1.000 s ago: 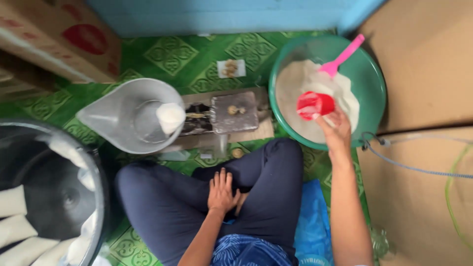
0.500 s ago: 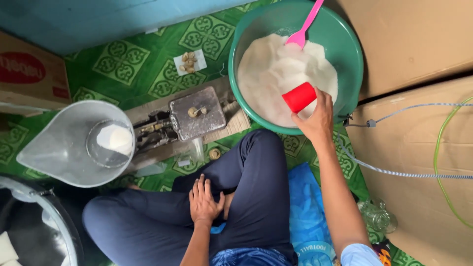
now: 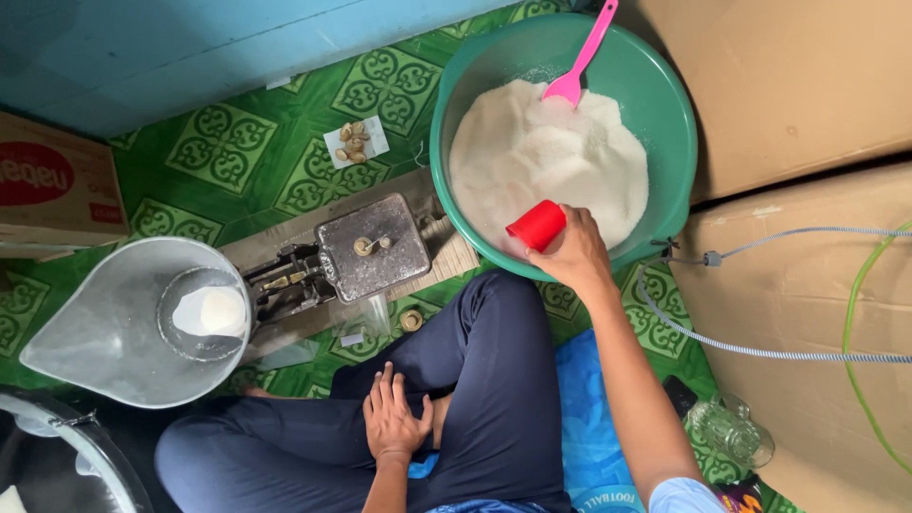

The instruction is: The person scoops white granulated sugar from a green tub into a clear plastic pitcher, then pours the sugar into individual clear plastic bags using the pitcher, placing filled bags into a large black bucket.

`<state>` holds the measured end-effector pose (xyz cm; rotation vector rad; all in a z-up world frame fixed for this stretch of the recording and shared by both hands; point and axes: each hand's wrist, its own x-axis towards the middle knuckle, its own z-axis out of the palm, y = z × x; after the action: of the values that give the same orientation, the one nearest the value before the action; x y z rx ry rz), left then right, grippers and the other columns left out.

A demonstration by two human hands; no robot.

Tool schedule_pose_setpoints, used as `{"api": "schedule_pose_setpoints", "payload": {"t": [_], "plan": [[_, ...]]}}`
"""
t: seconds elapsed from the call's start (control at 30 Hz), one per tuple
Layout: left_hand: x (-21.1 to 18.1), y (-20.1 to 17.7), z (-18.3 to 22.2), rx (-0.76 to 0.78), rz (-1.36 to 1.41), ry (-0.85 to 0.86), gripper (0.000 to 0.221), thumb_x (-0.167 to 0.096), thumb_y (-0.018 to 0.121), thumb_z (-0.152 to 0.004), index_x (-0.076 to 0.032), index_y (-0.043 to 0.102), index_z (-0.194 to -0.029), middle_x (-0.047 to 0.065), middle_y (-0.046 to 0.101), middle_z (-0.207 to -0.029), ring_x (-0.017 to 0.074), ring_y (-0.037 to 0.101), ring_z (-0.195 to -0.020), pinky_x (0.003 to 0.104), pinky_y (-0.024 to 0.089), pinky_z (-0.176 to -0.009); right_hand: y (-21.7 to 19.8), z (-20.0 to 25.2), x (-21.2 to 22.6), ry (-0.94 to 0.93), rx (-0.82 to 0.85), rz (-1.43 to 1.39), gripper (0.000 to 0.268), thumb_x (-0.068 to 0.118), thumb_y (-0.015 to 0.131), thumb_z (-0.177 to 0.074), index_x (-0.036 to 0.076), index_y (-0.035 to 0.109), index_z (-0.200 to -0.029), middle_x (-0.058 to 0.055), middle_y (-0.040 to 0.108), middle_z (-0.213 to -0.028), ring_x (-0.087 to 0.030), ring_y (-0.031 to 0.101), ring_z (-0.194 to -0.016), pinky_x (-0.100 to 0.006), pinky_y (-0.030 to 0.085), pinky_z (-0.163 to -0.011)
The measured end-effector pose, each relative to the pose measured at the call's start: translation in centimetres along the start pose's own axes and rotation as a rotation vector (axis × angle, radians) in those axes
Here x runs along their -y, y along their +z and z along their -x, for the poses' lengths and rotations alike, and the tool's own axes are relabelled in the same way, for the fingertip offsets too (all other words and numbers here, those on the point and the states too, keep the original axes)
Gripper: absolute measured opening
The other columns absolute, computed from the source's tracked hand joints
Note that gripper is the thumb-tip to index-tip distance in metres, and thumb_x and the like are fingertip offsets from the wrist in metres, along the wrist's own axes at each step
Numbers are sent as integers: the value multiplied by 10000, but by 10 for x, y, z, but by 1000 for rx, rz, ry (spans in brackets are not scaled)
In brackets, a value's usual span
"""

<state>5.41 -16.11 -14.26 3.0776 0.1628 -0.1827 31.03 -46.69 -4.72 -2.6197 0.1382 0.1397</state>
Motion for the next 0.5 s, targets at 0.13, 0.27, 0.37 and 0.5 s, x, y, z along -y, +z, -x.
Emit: {"api": "schedule_pose_setpoints", "payload": {"t": [0.13,0.27,0.37,0.5], "plan": [[0,0,0,2,16,-10,679,-502,576,-734,-74,549,-1261,67,432,-1491,249,440,-1340,367,373,-1011,-1,-6,5,15,52,-85,824,342,837,-621,-26,530,-1291,-182,563,-1183,-341,586,-1058,-394,479,-924],[0,2,0,10,3,-11,677,-510,562,-738,-80,552,-1262,67,431,-1494,243,432,-1349,361,370,-1006,-8,-13,-3,205,79,-411,875,289,862,-588,-66,513,-1307,-221,595,-1165,-305,631,-1004,-356,553,-820],[0,3,1,6,7,-7,667,-504,562,-740,-78,557,-1253,70,430,-1496,244,431,-1351,360,371,-1002,-16,-13,-7,272,19,-562,826,225,835,-625,-84,496,-1311,-242,612,-1169,-309,628,-1074,-369,557,-868],[0,3,1,9,11,-14,662,-502,563,-745,-87,550,-1261,63,426,-1498,240,424,-1359,362,369,-1014,-28,-3,2,216,-84,-674,744,183,795,-682,-121,499,-1293,-250,607,-1175,-288,620,-1091,-372,521,-947]]}}
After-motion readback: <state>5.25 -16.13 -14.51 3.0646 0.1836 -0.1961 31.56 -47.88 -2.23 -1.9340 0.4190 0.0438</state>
